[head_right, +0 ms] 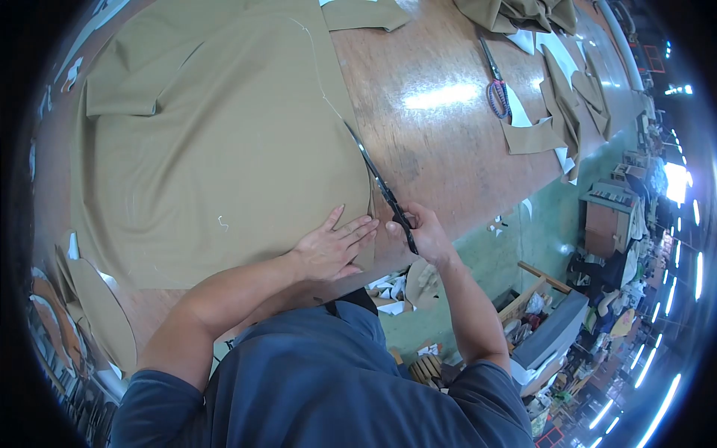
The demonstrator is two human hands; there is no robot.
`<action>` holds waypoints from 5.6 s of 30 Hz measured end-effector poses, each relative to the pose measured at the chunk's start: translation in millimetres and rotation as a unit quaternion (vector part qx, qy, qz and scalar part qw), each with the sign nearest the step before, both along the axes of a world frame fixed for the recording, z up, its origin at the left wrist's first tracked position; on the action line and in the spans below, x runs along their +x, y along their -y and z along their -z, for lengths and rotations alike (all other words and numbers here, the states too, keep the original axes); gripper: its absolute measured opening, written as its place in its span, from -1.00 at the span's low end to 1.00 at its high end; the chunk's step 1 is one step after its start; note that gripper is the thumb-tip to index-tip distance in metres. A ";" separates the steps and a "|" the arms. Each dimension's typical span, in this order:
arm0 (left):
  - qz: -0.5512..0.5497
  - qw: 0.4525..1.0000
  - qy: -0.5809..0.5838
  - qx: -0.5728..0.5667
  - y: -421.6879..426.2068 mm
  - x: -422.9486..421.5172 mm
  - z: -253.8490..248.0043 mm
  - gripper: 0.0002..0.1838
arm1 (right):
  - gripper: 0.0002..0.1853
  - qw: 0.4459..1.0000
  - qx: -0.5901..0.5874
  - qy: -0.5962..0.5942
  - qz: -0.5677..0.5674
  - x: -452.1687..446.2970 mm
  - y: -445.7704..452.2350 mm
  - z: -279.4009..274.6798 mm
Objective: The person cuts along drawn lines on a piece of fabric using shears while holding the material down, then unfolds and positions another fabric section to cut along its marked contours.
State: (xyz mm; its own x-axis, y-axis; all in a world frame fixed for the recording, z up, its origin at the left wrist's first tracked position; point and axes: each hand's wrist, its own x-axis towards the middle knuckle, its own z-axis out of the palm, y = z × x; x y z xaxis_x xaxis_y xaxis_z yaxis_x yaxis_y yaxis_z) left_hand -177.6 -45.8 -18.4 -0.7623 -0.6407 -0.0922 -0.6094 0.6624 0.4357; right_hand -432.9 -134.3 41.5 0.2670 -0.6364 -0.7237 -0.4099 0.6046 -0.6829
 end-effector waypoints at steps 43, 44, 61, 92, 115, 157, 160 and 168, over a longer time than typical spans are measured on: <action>0.009 1.000 0.012 -0.001 0.3 0.8 0.9 -0.07 | -0.49 0.999 0.002 0.010 -0.038 8.7 32.9 -0.1; 0.008 1.000 0.011 -0.001 -0.1 0.6 1.5 -0.07 | -0.49 0.999 0.002 0.011 -0.038 8.2 33.1 0.2; 0.003 1.000 0.008 0.004 0.6 1.0 0.2 -0.07 | -0.47 0.996 -0.031 -0.017 -0.081 16.7 50.5 6.6; 0.011 1.000 0.014 0.000 -0.8 0.5 3.7 -0.09 | -0.40 0.995 -0.052 0.007 -0.089 38.2 67.7 18.5; -0.002 1.000 -0.007 -0.012 -2.1 0.3 4.4 -0.09 | -0.33 0.996 -0.048 0.056 -0.041 71.5 71.3 24.0; 0.031 0.999 -0.025 -0.013 -37.9 -6.8 0.8 -0.07 | -0.48 0.996 -0.028 0.058 0.065 102.2 11.9 24.0; 0.028 0.999 -0.030 -0.013 -39.0 -7.1 2.7 -0.06 | -0.48 0.997 -0.024 0.049 0.061 105.5 11.5 24.4; 0.042 0.970 -0.160 0.181 -14.9 15.9 -22.8 -0.34 | -0.52 0.987 0.006 0.098 0.124 107.2 -0.5 36.6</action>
State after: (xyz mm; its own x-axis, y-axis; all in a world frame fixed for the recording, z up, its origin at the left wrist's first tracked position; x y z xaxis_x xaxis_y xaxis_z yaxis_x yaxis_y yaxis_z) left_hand -161.7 -30.9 4.4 -0.8370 -0.5449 -0.0496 -0.3554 0.4725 0.8065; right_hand -325.7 -133.8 4.9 0.2400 -0.6918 -0.6811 -0.1079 0.6782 -0.7269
